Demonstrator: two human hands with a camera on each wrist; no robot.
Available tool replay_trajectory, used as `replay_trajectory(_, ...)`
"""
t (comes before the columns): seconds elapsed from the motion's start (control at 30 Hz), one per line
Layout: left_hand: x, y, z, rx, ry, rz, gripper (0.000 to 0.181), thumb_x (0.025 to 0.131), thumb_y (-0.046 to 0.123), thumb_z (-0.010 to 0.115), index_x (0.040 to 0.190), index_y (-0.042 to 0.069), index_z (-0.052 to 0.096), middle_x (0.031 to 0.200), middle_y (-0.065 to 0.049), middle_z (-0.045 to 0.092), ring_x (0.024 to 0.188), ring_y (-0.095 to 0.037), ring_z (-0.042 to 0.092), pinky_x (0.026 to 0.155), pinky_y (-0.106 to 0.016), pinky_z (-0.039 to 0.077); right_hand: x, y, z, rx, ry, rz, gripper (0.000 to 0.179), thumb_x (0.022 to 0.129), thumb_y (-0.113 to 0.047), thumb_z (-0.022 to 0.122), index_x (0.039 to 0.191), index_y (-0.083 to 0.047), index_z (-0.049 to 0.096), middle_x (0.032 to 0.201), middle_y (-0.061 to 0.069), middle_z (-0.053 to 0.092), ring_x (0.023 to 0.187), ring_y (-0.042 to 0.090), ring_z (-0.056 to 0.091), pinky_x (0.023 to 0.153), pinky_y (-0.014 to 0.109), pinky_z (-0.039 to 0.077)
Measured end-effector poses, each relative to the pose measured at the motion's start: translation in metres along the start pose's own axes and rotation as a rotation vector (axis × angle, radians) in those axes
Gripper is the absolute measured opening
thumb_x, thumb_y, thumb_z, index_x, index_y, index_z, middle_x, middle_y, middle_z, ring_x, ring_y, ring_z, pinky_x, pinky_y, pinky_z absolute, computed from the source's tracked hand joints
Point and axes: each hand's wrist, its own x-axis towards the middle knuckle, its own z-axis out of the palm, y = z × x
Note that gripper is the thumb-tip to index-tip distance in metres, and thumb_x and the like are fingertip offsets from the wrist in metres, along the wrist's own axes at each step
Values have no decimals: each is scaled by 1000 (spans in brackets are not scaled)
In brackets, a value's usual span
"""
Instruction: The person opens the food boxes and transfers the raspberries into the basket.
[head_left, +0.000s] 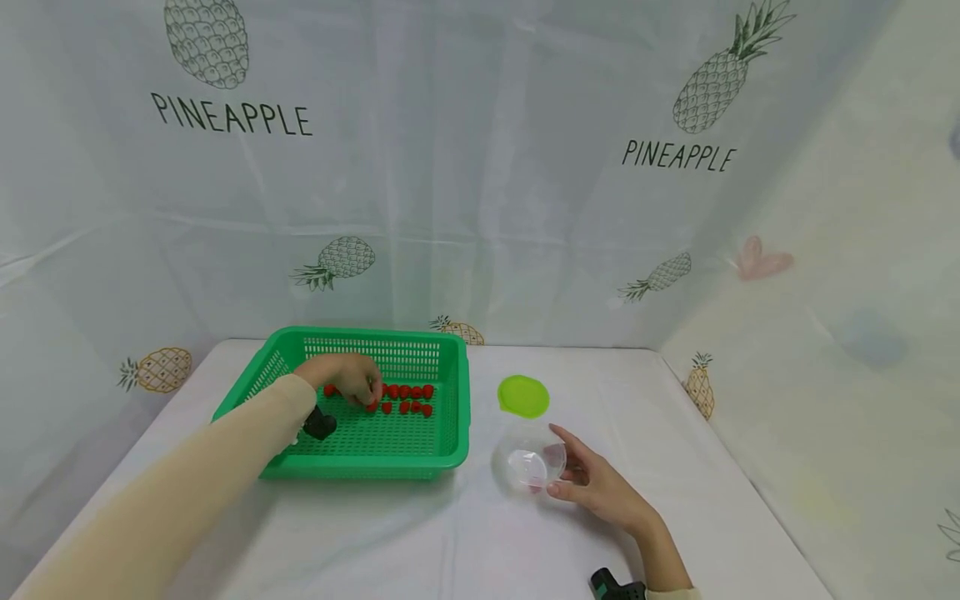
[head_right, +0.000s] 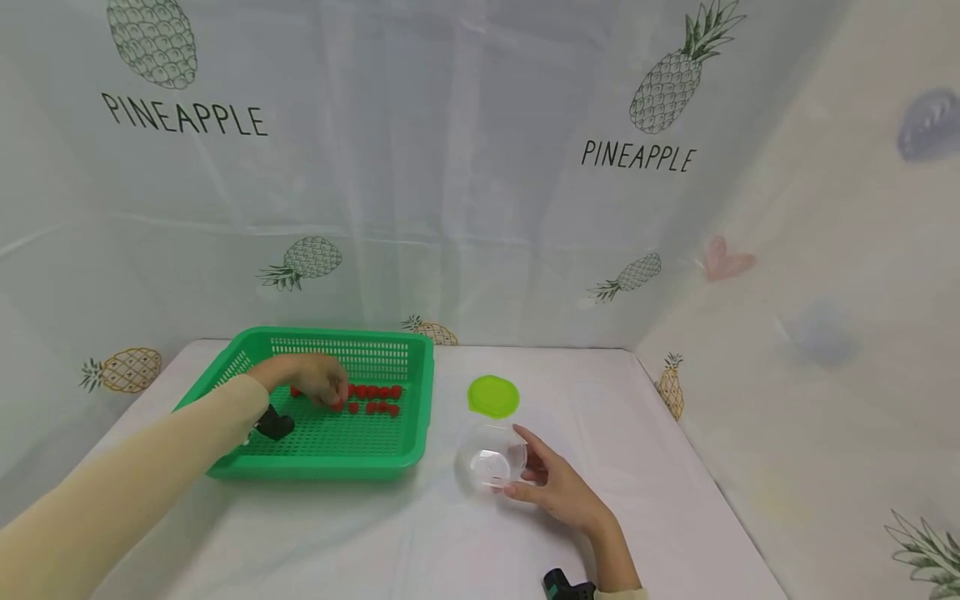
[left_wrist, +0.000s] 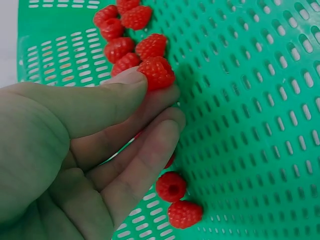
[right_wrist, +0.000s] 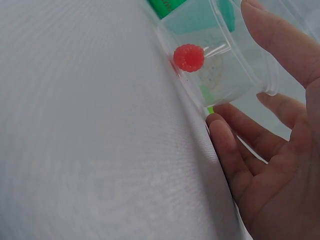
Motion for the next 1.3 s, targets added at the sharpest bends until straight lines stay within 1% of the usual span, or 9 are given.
replay_trajectory(0.07, 1, 1, 2, 4, -3, -4, 19, 107, 0, 54, 105, 1, 72, 78, 0, 52, 64, -13, 36, 69, -34, 41, 0, -1, 0, -1, 0, 4, 94, 94, -28, 83, 169, -19, 28, 144, 15, 57, 126, 27, 61, 102, 22, 51)
replay_trajectory(0.17, 3, 1, 4, 27, 3, -17, 20, 107, 1, 53, 103, 0, 72, 76, 0, 50, 64, -13, 35, 70, -35, 40, 0, -1, 0, -1, 2, 7, 94, 94, -28, 84, 169, -19, 28, 143, 15, 58, 125, 27, 61, 101, 23, 51)
replay_trajectory(0.33, 4, 4, 7, 49, 39, -46, 17, 108, 4, 56, 101, 3, 71, 87, -2, 57, 69, -14, 42, 73, -37, 45, 1, 0, -1, 4, 1, 4, 93, 94, -28, 84, 169, -20, 28, 143, 14, 58, 126, 27, 60, 102, 23, 51)
replay_trajectory(0.47, 5, 6, 9, 56, 72, -57, 17, 108, 7, 57, 97, 4, 69, 88, -4, 58, 70, -15, 44, 70, -35, 43, 1, 1, -1, 5, 6, 4, 93, 94, -29, 84, 169, -21, 29, 143, 14, 58, 125, 27, 60, 102, 23, 51)
replay_trajectory(0.63, 4, 9, 12, 94, 119, -53, 18, 109, 9, 58, 97, 3, 70, 89, -5, 62, 69, -15, 48, 67, -33, 43, 1, 0, -1, 10, 11, 22, 94, 92, -31, 85, 168, -24, 31, 142, 13, 58, 125, 26, 60, 103, 23, 51)
replay_trajectory(0.87, 4, 9, 11, 115, 139, -38, 15, 105, 4, 59, 99, 4, 72, 90, -4, 67, 69, -15, 50, 64, -32, 43, 1, 0, -1, 4, 17, 22, 94, 91, -31, 86, 168, -25, 32, 140, 13, 58, 124, 25, 61, 102, 22, 51)
replay_trajectory(1.07, 3, 4, 4, 168, 196, 10, 15, 101, 2, 59, 99, 6, 74, 82, -1, 63, 65, -15, 46, 63, -33, 42, 1, -1, 0, -4, 16, 15, 94, 92, -31, 86, 168, -23, 32, 140, 13, 59, 123, 26, 61, 102, 22, 51)
replay_trajectory(1.17, 1, 6, 1, 175, 227, 55, 16, 103, 6, 59, 102, 7, 74, 82, -1, 65, 66, -16, 50, 66, -35, 45, 1, -1, -1, -2, 15, 10, 94, 92, -31, 86, 168, -23, 31, 140, 13, 59, 123, 26, 61, 102, 22, 51)
replay_trajectory(1.3, -6, 17, -1, 191, 292, 130, 14, 106, 14, 61, 109, 11, 75, 95, 0, 71, 80, -16, 62, 75, -39, 54, 1, -1, -1, -2, 7, 3, 94, 92, -30, 85, 168, -21, 31, 139, 13, 59, 123, 26, 61, 102, 22, 51)
